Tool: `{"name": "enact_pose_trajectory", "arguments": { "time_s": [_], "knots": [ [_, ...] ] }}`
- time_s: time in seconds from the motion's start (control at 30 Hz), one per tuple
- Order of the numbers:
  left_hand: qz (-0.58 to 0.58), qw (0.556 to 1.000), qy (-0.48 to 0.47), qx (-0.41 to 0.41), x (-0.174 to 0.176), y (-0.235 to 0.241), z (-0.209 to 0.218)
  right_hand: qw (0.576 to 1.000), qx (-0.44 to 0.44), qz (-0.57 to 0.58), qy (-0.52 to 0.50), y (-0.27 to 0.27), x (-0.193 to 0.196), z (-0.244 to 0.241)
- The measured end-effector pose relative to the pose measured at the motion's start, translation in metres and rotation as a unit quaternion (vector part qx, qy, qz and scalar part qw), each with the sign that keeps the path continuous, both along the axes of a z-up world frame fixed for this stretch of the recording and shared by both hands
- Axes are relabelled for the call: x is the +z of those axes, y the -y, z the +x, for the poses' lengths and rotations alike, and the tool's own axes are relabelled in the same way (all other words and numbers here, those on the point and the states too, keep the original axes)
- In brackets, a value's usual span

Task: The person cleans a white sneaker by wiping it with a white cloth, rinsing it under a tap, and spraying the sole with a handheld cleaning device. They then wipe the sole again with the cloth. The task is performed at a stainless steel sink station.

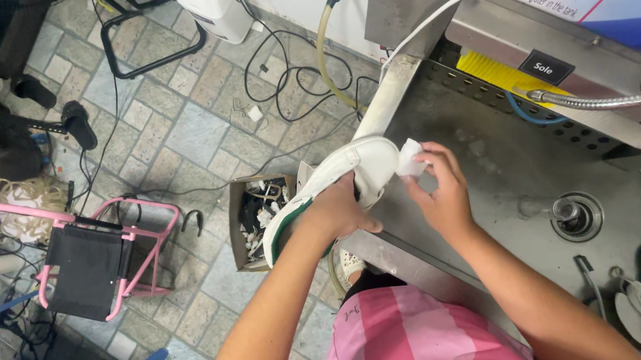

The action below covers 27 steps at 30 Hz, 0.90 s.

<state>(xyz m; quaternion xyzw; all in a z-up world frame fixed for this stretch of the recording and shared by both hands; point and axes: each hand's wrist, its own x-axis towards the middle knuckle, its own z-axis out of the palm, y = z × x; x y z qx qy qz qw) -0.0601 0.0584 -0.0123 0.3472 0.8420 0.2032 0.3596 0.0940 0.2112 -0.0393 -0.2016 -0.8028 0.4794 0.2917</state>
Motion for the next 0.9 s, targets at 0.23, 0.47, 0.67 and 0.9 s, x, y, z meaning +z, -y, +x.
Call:
{"name": "enact_pose_trajectory", "arguments": {
  "time_s": [0.23,0.47,0.67,0.9],
  "knots": [
    [0.035,0.971,0.235,0.020,-0.003,0.019,-0.029,0.999,-0.007,0.044,-0.010,-0.011,0.030,-0.014],
    [0.267,0.832,0.448,0.190,0.027,0.049,-0.037,0.984,0.005,0.176,-0.026,-0.018,0.049,-0.040],
    [0.149,0.897,0.386,0.153,0.048,0.082,-0.014,0.981,-0.014,0.194,-0.025,-0.012,0.055,-0.049],
    [0.256,0.859,0.422,0.135,0.023,0.056,0.003,0.979,-0.034,0.203,0.002,-0.004,0.059,-0.046]
  ]
}}
